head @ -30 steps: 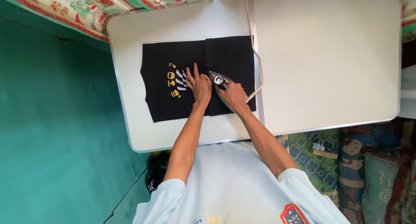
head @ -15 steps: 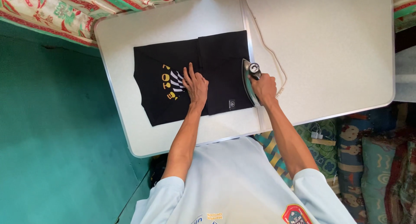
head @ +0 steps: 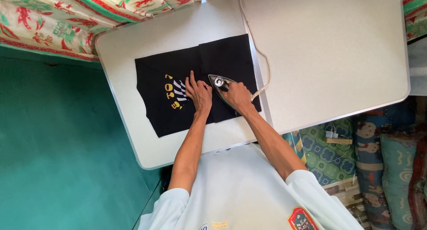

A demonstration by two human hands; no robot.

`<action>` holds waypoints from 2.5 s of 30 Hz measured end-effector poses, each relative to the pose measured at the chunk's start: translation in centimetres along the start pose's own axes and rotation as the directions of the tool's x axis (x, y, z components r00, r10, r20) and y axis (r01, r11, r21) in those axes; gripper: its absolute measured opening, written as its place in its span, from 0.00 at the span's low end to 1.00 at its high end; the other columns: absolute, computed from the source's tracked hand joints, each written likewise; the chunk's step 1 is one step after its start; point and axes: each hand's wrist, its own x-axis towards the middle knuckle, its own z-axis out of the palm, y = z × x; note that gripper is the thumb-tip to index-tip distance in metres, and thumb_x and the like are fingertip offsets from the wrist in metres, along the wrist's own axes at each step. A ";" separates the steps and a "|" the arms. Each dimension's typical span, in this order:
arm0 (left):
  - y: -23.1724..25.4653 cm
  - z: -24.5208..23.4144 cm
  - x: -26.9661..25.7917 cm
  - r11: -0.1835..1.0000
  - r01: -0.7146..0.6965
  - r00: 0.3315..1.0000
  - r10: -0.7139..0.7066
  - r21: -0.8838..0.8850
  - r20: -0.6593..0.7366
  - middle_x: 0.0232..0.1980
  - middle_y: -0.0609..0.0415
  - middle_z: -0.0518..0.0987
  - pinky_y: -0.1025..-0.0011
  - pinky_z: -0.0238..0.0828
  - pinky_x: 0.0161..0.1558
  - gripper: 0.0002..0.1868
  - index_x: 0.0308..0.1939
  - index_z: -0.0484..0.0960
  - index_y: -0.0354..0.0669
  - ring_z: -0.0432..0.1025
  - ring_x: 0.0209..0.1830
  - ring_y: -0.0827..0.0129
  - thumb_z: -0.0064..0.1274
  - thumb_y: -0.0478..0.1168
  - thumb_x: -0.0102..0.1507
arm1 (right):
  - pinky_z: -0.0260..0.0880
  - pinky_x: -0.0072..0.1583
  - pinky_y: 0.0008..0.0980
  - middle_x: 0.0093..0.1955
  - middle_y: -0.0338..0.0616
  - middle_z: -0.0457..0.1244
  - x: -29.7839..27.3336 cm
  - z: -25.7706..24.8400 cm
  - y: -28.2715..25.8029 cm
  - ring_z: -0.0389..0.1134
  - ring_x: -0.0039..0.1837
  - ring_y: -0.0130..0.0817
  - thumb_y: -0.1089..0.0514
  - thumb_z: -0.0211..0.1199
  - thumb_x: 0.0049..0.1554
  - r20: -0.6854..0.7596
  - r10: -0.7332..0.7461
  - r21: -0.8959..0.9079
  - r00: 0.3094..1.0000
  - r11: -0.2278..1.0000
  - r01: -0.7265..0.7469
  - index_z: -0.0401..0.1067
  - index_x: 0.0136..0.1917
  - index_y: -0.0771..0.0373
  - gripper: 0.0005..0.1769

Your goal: Ironing a black t-shirt and then folding it on a white table.

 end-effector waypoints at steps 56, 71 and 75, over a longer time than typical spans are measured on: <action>2.1 -1.5 -6.7 0.973 -0.163 0.965 0.123 0.163 0.231 0.85 0.50 0.44 0.42 0.32 0.78 0.35 0.80 0.52 0.38 0.37 0.85 0.54 0.41 0.46 0.71 | 0.71 0.48 0.55 0.39 0.65 0.69 -2.4 -5.5 8.7 0.72 0.44 0.63 0.42 0.68 0.56 -0.128 0.171 0.061 0.977 0.984 -0.165 0.79 0.48 0.67 0.24; -0.7 -4.6 -13.0 0.963 0.269 0.913 -0.246 -0.025 0.326 0.82 0.42 0.22 0.34 0.05 0.70 0.64 0.80 0.35 0.42 0.09 0.79 0.45 0.59 0.65 0.57 | 0.74 0.48 0.47 0.39 0.55 0.71 -4.1 -3.6 8.1 0.73 0.42 0.53 0.48 0.70 0.52 0.505 -0.454 -0.192 0.734 0.770 0.608 0.79 0.48 0.60 0.17; -3.2 -3.4 -13.7 0.966 0.245 0.917 -0.203 -0.082 0.344 0.85 0.45 0.22 0.36 0.04 0.73 0.63 0.83 0.35 0.47 0.09 0.82 0.49 0.60 0.62 0.58 | 0.74 0.46 0.48 0.40 0.55 0.70 -3.8 -3.2 8.6 0.73 0.43 0.54 0.51 0.70 0.48 0.466 -0.579 -0.209 0.669 0.663 0.719 0.79 0.48 0.61 0.17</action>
